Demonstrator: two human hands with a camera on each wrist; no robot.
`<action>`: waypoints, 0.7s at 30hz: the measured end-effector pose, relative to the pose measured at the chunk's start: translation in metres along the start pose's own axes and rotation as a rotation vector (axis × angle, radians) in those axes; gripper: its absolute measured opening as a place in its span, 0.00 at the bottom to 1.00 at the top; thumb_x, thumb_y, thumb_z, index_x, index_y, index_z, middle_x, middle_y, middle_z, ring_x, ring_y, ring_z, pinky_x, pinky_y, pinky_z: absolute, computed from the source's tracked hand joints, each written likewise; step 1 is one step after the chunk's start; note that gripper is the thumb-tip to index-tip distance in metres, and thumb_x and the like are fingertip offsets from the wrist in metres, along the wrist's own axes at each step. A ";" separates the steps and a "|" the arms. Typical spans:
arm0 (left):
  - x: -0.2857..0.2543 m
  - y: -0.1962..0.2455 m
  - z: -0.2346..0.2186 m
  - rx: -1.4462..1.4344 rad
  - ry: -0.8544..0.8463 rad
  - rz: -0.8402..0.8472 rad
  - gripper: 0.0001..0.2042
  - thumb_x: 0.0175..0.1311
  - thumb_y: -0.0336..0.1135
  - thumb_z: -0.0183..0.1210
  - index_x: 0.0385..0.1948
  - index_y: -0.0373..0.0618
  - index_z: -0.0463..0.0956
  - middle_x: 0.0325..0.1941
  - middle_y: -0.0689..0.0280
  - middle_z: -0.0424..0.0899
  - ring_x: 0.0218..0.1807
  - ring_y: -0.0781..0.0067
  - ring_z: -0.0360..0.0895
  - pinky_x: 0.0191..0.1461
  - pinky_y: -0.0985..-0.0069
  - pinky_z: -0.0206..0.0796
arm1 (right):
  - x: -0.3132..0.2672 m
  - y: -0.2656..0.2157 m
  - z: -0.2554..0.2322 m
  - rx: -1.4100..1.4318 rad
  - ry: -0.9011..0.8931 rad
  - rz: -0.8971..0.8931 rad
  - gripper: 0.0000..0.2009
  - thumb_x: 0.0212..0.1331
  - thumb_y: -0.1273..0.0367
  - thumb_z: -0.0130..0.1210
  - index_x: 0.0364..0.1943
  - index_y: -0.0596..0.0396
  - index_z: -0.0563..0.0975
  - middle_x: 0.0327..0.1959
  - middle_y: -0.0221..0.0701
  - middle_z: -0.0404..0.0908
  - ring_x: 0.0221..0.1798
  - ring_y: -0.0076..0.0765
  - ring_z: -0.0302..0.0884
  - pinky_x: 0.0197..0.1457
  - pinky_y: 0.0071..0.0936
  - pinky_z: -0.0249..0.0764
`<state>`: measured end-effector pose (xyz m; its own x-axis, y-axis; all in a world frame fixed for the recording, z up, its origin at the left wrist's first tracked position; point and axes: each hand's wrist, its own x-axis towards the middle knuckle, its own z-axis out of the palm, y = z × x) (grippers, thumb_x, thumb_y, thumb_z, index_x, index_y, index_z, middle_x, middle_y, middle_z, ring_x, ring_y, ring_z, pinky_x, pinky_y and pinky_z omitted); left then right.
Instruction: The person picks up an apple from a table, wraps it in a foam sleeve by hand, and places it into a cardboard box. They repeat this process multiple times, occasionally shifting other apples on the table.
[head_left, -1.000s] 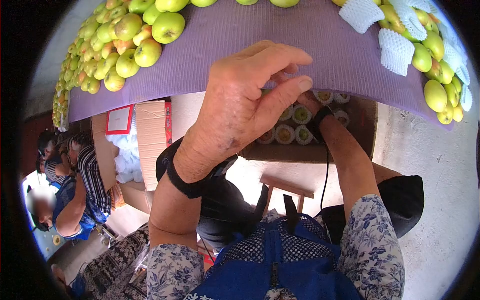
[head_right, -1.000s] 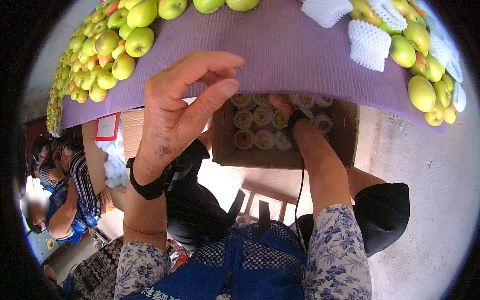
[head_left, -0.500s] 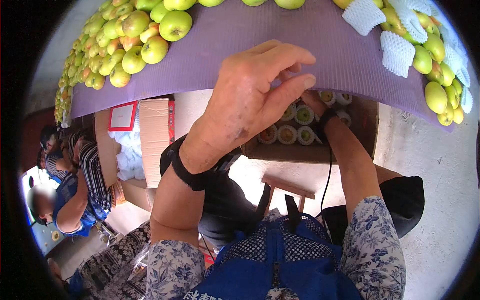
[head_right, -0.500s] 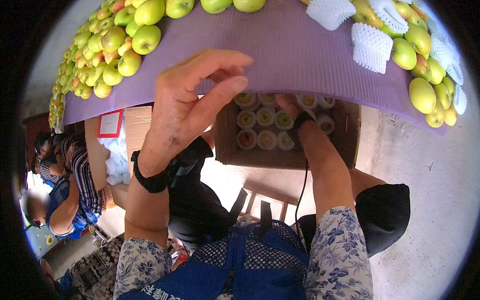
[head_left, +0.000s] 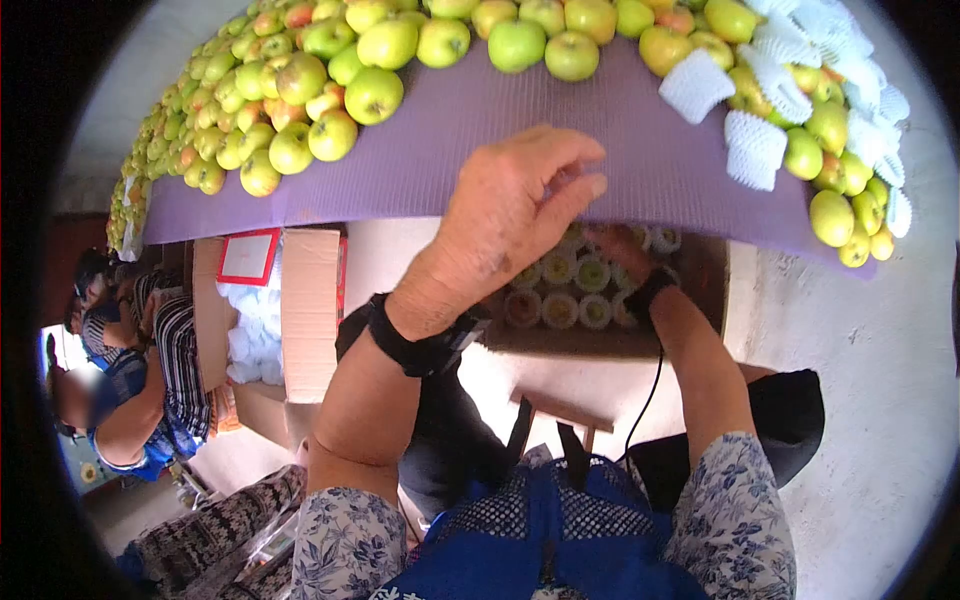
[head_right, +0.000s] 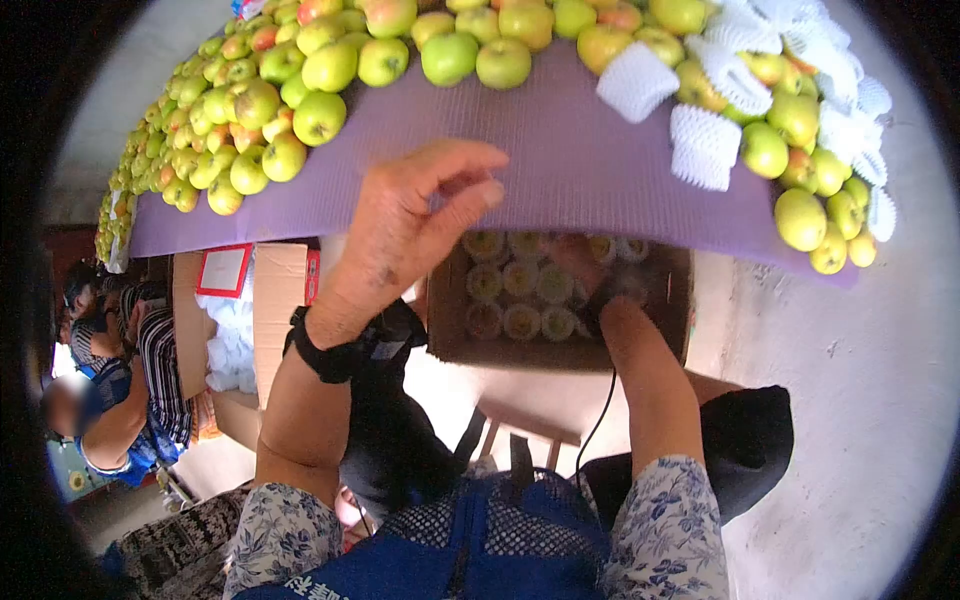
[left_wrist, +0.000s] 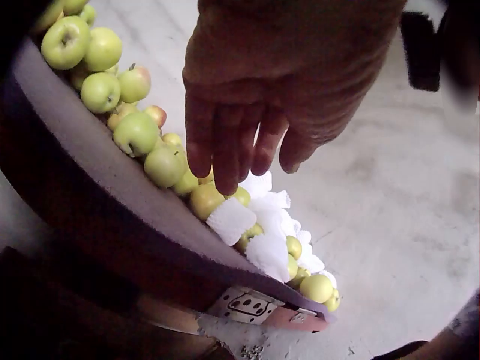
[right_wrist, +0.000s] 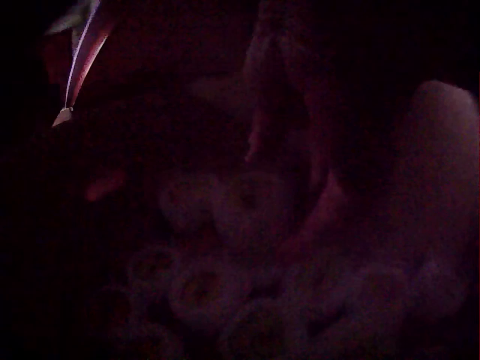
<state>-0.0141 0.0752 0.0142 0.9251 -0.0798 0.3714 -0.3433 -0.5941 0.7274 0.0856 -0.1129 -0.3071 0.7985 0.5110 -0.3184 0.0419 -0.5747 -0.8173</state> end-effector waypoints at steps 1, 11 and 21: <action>0.001 0.000 0.001 0.006 0.018 0.023 0.08 0.58 0.27 0.61 0.40 0.42 0.78 0.32 0.63 0.81 0.32 0.74 0.78 0.36 0.77 0.70 | -0.004 0.000 -0.002 -0.119 0.017 -0.072 0.27 0.60 0.59 0.53 0.61 0.56 0.64 0.62 0.41 0.66 0.66 0.49 0.60 0.70 0.40 0.53; 0.011 0.003 0.017 0.011 -0.081 0.150 0.06 0.57 0.28 0.60 0.34 0.40 0.76 0.26 0.60 0.76 0.27 0.63 0.75 0.33 0.72 0.67 | -0.087 -0.100 -0.035 -0.498 -0.403 -0.142 0.21 0.59 0.57 0.54 0.52 0.54 0.71 0.44 0.45 0.77 0.49 0.51 0.74 0.54 0.43 0.69; 0.024 0.012 0.024 -0.026 -0.078 0.111 0.06 0.59 0.28 0.59 0.36 0.38 0.76 0.31 0.59 0.80 0.30 0.65 0.76 0.34 0.73 0.67 | -0.167 -0.230 -0.119 -0.586 -0.305 -0.398 0.14 0.56 0.62 0.55 0.42 0.55 0.76 0.35 0.45 0.80 0.41 0.54 0.77 0.45 0.45 0.72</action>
<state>0.0083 0.0472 0.0178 0.8908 -0.2063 0.4049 -0.4471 -0.5572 0.6998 0.0140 -0.1422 -0.0090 0.4591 0.8549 -0.2417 0.6702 -0.5119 -0.5374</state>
